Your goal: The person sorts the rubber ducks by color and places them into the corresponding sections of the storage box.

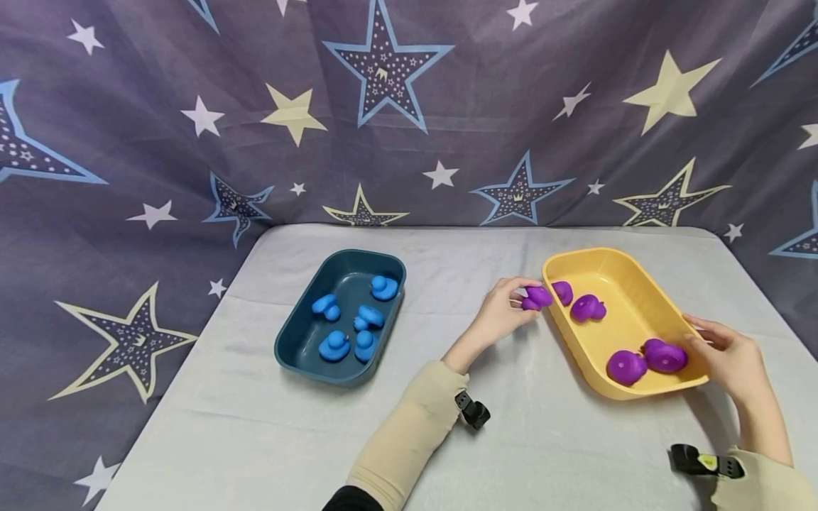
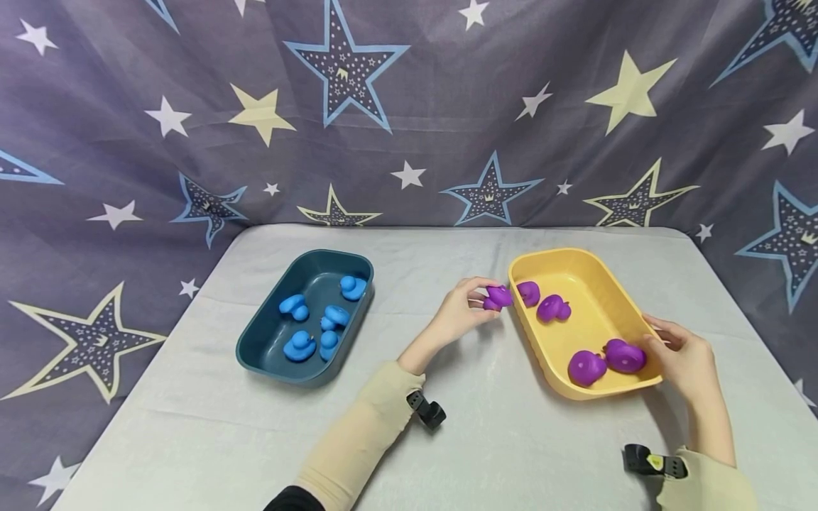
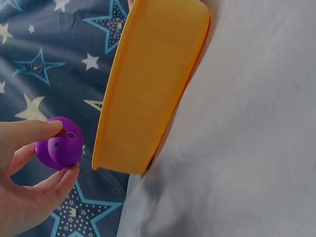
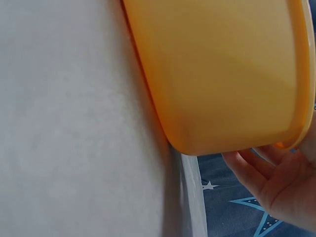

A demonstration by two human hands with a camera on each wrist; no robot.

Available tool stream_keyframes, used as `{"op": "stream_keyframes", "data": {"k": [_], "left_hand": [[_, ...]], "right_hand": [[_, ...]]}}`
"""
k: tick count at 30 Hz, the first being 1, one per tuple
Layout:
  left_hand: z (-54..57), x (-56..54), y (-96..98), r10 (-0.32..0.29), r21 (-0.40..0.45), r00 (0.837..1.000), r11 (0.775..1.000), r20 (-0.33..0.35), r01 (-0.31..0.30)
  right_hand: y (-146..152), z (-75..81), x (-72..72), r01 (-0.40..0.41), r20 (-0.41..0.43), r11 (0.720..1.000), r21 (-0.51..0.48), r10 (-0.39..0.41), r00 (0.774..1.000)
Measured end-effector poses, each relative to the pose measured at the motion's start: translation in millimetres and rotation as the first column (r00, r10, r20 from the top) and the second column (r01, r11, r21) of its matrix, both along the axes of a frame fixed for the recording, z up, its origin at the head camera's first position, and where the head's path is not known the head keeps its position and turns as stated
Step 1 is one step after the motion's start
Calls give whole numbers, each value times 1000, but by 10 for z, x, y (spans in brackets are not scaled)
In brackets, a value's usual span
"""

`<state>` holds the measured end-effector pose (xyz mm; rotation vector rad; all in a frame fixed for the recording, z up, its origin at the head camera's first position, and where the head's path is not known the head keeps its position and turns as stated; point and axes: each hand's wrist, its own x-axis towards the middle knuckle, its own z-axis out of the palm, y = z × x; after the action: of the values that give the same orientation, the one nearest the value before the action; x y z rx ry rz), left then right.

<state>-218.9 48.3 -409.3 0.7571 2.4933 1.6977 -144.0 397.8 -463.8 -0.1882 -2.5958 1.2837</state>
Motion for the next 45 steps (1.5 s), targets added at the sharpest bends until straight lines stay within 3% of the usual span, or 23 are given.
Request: {"op": "stream_keyframes", "data": {"k": [5,6,10,27,32,35,37,45], "left_hand": [[3,28,92,-14,2,1000,1000,9,14],[57,64,108,-12,7,999,1000,40,12],[89,101,182,-11,-5,999,1000,48,12],[104,254,440,-92,-30,996,995,21,93],[114,300,503,-112,-80,994,990,12,112],[114,331,535,-130,-126,991,984,-30,125],[104,349,557,-139,-149,989,980,-52,130],[100,374,608,-148,-202,986,971,-80,130]], "right_hand": [[-213,287,114,-23,6,999,-49,24,1000],[-243,329,131,-31,4,998,-59,31,1000],[-304,404,165,-39,2,997,-64,39,999],[-222,282,125,-28,9,998,-48,29,1000],[-67,94,45,-26,1,999,-35,26,1000],[67,-73,-25,-13,-1,1000,-19,13,1000],[100,-106,-42,-15,-3,1000,-15,15,1000],[-96,125,54,-22,1,999,-32,22,1000]]}}
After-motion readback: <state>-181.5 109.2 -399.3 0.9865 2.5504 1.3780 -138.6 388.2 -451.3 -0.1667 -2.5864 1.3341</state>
